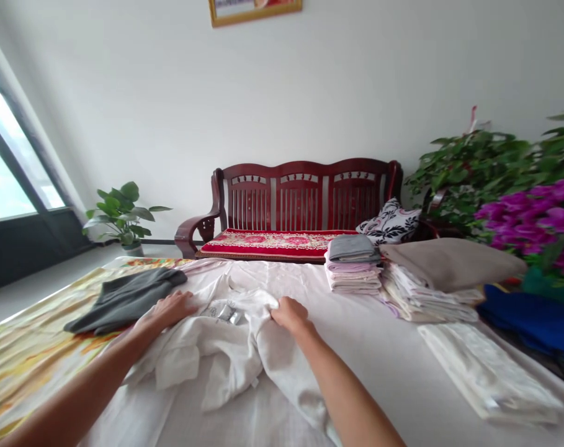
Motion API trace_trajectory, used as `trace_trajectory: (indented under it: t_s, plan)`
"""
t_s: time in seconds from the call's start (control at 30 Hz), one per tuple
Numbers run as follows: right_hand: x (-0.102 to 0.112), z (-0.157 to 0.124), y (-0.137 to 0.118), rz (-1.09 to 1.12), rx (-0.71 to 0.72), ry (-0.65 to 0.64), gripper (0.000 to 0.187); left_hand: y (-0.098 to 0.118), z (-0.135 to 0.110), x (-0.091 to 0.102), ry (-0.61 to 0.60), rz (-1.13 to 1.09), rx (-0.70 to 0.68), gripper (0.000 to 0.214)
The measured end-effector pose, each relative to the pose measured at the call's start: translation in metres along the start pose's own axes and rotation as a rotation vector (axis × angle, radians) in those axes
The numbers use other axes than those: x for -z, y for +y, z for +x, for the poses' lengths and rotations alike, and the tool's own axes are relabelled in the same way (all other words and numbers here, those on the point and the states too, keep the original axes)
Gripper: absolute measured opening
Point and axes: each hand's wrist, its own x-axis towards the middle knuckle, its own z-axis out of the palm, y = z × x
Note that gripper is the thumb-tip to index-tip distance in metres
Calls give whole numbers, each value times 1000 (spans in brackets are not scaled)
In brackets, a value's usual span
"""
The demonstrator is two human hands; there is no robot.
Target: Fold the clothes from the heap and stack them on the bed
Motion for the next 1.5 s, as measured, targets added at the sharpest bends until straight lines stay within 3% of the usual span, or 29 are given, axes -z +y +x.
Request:
trace_trajectory:
  t_s: [0.13,0.23,0.3,0.33,0.43,0.5,0.6,0.67,0.73,0.8,0.83,0.9,1.0,1.13,1.23,1.33,1.4,1.5]
  plan:
    - [21,4,-7,27,10,77,18,0,7,16,45,-94,-4,20]
    - [61,13,-6,81,14,220,28,7,14,51,132,-199,-27,29]
    - [89,19,-9,217,13,333,30,23,9,81,172,-407,-86,40]
    - [100,22,-13,376,12,382,30,34,3,95,167,-621,-135,45]
    - [114,21,-32,859,30,396,31,82,-36,119,-14,-1158,-247,52]
    - [106,14,-46,1078,77,260,34,117,-68,113,-204,-1278,-265,48]
    - [82,-5,-57,1258,120,62,34,152,-100,83,-500,-1164,-393,36]
    - [66,-17,-56,1310,118,-23,28,160,-101,63,-477,-1074,-434,29]
    - [55,-28,-51,1395,106,-167,25,157,-90,50,-248,-1063,-423,30]
    - [49,-34,-46,1465,117,-336,26,152,-73,47,-56,-1092,-427,47]
    - [47,-36,-44,1470,136,-415,27,151,-66,48,-50,-1108,-450,59]
    - [45,-38,-43,1459,199,-509,30,152,-57,53,-187,-1110,-534,78]
    - [47,-40,-40,1479,263,-557,31,159,-53,56,-436,-1043,-624,86]
    - [62,-53,-15,1483,361,-585,46,161,-52,45,-593,-1012,-531,60]
    - [67,-71,19,1313,457,-562,65,151,-48,40,-437,-1238,-300,47]
    - [52,-85,42,990,458,-604,74,144,-44,47,-195,-1455,-115,44]
    - [35,-88,46,896,376,-545,63,141,-43,56,-100,-1547,-73,44]
    - [24,-82,39,1031,246,-281,43,134,-40,70,26,-1637,-75,47]
